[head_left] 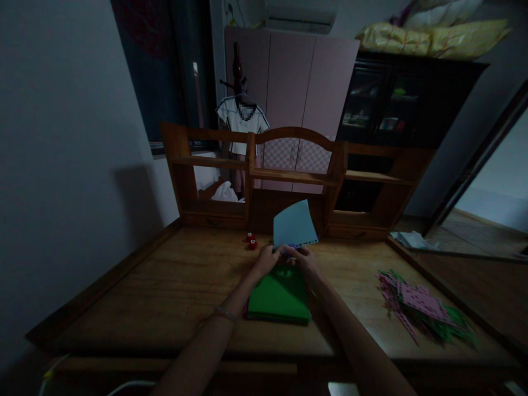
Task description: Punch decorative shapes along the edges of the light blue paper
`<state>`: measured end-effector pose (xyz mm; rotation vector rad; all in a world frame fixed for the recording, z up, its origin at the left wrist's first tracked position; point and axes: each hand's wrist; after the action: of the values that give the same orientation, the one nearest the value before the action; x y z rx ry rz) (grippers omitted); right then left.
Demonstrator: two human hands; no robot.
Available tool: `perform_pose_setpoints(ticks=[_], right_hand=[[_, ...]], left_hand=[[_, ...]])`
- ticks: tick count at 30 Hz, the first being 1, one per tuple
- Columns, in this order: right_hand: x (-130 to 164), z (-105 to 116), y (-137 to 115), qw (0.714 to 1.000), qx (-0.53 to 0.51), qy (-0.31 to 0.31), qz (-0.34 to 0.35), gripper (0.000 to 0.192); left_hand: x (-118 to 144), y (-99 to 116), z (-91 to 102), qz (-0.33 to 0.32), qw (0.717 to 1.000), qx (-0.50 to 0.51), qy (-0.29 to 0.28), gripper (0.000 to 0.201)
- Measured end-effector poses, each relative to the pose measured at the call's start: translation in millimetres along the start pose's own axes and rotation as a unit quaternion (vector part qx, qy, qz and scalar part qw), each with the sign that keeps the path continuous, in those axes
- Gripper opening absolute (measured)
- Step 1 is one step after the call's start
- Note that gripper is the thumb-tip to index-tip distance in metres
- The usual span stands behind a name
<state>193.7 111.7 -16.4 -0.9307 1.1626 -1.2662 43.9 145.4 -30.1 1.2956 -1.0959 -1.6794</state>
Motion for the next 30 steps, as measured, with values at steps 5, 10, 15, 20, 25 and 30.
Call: perform_pose_setpoints(ticks=[5,10,15,20,25,30], right_hand=[[-0.7,-3.2,0.4,1.000,-0.026,-0.002,0.004,0.041],[-1.0,-2.0,0.6,0.999,-0.026,-0.027,0.004,0.043],[-1.2,-1.7,1.0,0.999,-0.028,-0.029,-0.009,0.042],[3.6,-2.8,-2.9,0.999,-0.026,-0.019,0.003,0.041],[6.5,-2.4,-6.8,0.999,-0.031,-0.020,0.009,0.038],[1.0,-0.8,0.4,1.000,-0.029,-0.002,0.011,0.038]], left_hand=[[-2.1,-5.8,0.5,0.007,0.999,-0.003,0.036,0.053],[-2.1,-6.1,-0.3,0.007,0.999,-0.003,0.050,0.052],[-3.3,-7.5,-0.9,0.008,0.998,-0.004,0.055,0.053],[-4.5,-9.1,0.6,0.007,0.999,-0.016,0.048,0.053],[-4.5,-9.6,0.1,0.001,0.999,-0.022,0.036,0.051],[-3.1,-9.4,-1.7,-0.054,0.998,0.006,-0.012,0.040]])
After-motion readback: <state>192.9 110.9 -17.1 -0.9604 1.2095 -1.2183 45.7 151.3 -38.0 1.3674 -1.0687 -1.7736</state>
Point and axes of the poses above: each hand's wrist, its own x-axis away from the middle knuckle, its own z-axis out of the back of the hand, y = z × x, and after that the axes turned 15 degrees about x, right-handed
